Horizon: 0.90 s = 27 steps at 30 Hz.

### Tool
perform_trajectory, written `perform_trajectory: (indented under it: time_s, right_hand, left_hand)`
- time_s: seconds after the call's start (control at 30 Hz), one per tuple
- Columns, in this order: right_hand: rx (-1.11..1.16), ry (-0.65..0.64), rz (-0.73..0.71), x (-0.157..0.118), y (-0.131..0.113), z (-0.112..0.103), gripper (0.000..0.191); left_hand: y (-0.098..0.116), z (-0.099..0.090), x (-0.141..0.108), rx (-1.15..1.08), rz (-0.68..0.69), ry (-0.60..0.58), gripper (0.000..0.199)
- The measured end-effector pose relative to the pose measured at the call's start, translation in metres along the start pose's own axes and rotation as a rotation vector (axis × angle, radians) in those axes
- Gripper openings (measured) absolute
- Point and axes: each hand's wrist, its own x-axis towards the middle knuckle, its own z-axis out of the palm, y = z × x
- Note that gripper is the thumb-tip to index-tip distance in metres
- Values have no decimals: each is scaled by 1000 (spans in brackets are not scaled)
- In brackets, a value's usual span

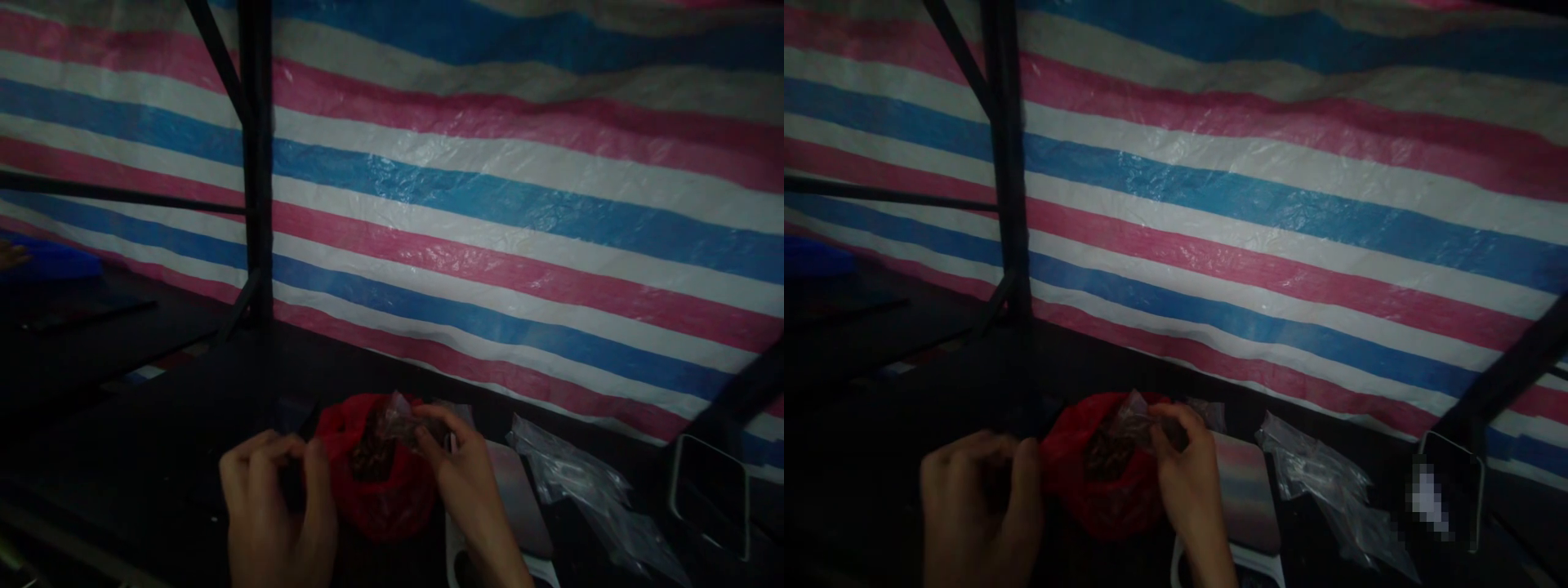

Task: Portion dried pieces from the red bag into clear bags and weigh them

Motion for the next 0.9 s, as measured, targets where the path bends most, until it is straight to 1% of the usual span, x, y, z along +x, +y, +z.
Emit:
perform_trajectory:
  time_s: [0.03, 0.07, 0.1, 0.17, 0.2, 0.23, 0.3, 0.33, 0.4, 0.47, 0.53, 0.63, 0.7, 0.8, 0.9]
  right_hand:
    - [57, 19, 13, -1, -2, -2, 22]
    - [119, 34, 30, -2, -4, -4, 23]
    - [178, 38, 48, -3, -6, -6, 25]
    - [266, 5, 76, -7, -10, -7, 31]
    - [294, -33, 85, -10, -12, -8, 33]
    - [315, -90, 92, -13, -14, -7, 34]
    - [343, -232, 110, -21, -19, -4, 32]
    - [343, -302, 117, -24, -22, -2, 30]
    - [318, -416, 116, -29, -27, 1, 23]
    - [229, -455, 83, -29, -31, 3, 21]
    - [76, -396, 13, -24, -31, 5, 25]
    - [-293, -251, -134, -13, -26, 7, 24]
    - [-518, -232, -181, -9, -22, 9, 22]
    - [-732, -238, -159, -8, -23, 9, 19]
    - [-879, -242, -103, -5, -27, 10, 21]
  left_hand:
    - [3, 1, -7, -48, 42, -42, 18]
    - [6, 3, -15, -106, 35, -143, 18]
    - [8, 6, -23, -169, -8, -259, 22]
    - [11, 14, -34, -281, -148, -463, 31]
    - [12, 18, -37, -329, -225, -525, 40]
    - [13, 22, -37, -373, -293, -558, 52]
    - [17, 27, -33, -446, -399, -572, 71]
    - [18, 27, -29, -475, -435, -568, 76]
    - [22, 27, -19, -518, -477, -562, 75]
    - [24, 23, -9, -547, -502, -544, 71]
    - [25, 19, -3, -563, -529, -497, 73]
    - [25, 14, 1, -560, -567, -416, 82]
    - [23, 11, 2, -546, -568, -393, 86]
    - [18, 7, 1, -499, -556, -399, 83]
    - [12, 3, -10, -459, -531, -443, 72]
